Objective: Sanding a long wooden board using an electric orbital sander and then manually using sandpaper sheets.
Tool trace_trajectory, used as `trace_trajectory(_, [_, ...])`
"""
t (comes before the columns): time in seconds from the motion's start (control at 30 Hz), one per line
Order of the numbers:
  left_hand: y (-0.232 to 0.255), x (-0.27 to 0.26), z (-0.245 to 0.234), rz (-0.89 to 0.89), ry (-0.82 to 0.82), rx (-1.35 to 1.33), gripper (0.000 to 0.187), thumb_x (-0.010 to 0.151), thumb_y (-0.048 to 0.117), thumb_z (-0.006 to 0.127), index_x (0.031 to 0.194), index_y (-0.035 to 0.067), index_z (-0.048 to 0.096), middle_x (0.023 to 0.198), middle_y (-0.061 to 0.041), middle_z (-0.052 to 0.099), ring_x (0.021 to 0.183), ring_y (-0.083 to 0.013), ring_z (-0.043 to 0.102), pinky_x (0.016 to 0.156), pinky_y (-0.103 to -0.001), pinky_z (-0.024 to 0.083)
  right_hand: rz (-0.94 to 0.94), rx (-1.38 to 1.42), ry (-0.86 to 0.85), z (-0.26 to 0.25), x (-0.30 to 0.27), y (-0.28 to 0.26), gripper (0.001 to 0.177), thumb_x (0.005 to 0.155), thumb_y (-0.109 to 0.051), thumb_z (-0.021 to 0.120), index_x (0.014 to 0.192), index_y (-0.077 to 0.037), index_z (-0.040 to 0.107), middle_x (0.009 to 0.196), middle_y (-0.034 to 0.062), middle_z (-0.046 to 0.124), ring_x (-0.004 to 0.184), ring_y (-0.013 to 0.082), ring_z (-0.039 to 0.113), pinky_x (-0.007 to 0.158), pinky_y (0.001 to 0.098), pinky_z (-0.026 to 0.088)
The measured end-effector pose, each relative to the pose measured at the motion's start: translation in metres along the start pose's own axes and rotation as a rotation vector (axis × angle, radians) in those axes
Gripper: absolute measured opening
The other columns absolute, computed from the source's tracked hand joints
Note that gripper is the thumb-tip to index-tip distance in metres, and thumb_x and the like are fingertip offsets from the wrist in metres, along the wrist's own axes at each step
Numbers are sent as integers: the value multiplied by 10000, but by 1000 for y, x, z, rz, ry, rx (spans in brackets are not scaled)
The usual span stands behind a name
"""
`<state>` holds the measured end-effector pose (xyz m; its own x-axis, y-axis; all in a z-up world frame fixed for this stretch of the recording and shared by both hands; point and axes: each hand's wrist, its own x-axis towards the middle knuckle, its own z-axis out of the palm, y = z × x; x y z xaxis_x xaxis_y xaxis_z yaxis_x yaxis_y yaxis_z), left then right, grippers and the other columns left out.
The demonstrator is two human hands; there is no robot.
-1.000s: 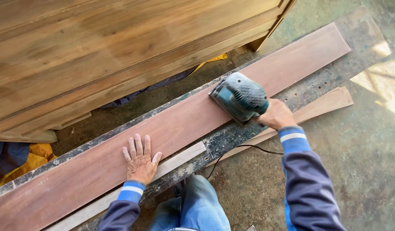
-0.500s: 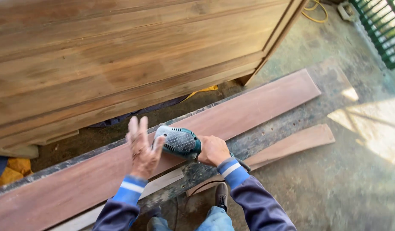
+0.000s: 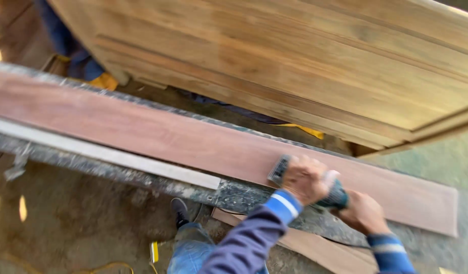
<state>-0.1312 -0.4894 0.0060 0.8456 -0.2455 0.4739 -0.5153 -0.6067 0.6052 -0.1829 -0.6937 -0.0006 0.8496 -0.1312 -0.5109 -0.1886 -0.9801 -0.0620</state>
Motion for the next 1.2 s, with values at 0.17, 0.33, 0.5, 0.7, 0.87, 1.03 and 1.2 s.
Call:
trace_trajectory(0.17, [37, -18, 41, -135, -37, 49, 386, 948, 449, 659, 798, 98, 719, 836, -144, 708, 821, -310, 655, 763, -490, 484, 8, -92, -14, 0, 4, 58, 435, 617, -465, 886, 918, -161, 809, 935, 159, 800, 943, 366, 764, 868, 486, 600])
trace_trajectory(0.33, [26, -30, 37, -163, -2, -17, 373, 962, 438, 649, 839, 91, 708, 801, -136, 701, 817, -287, 656, 771, -444, 487, 4, -114, 5, 2, 6, 48, 440, 629, -460, 889, 950, -167, 815, 897, 170, 799, 907, 374, 771, 847, 481, 609])
trace_trajectory(0.5, [-16, -33, -9, -147, -25, 3, 372, 981, 412, 632, 832, 80, 709, 830, -136, 704, 797, -272, 645, 758, -445, 493, 6, -102, -62, -11, 3, -29, 455, 647, -440, 877, 1021, -196, 788, 833, 143, 823, 847, 342, 794, 845, 467, 608])
trace_trajectory(0.7, [-75, -39, -76, -150, 35, 65, 374, 967, 392, 605, 779, 83, 697, 773, -130, 699, 696, -242, 619, 668, -434, 490, -145, -137, 20, -18, 7, -122, 455, 665, -424, 884, 1031, -175, 776, 871, 154, 786, 852, 355, 757, 805, 476, 604])
trace_trajectory(0.87, [-131, -48, -137, -153, 50, 126, 366, 1005, 346, 558, 784, 92, 702, 700, -89, 680, 646, -208, 599, 660, -418, 501, -289, -95, -41, -33, 2, -217, 461, 707, -333, 861, 1125, -183, 738, 877, 111, 787, 785, 276, 778, 785, 429, 630])
trace_trajectory(1.03, [-182, -55, -189, -166, 82, 160, 351, 992, 321, 541, 770, 105, 707, 682, -72, 674, 622, -205, 591, 651, -417, 495, -420, -4, 24, -27, 9, -283, 426, 738, -250, 821, 1142, -164, 718, 844, 114, 775, 732, 274, 771, 729, 419, 632])
trace_trajectory(1.2, [-183, -45, -211, -146, 120, 192, 343, 1002, 317, 535, 776, 117, 700, 700, -56, 663, 656, -230, 590, 662, -431, 491, -498, 13, 55, -32, 14, -299, 341, 777, -180, 762, 1113, -150, 716, 807, 129, 767, 718, 302, 752, 720, 432, 622])
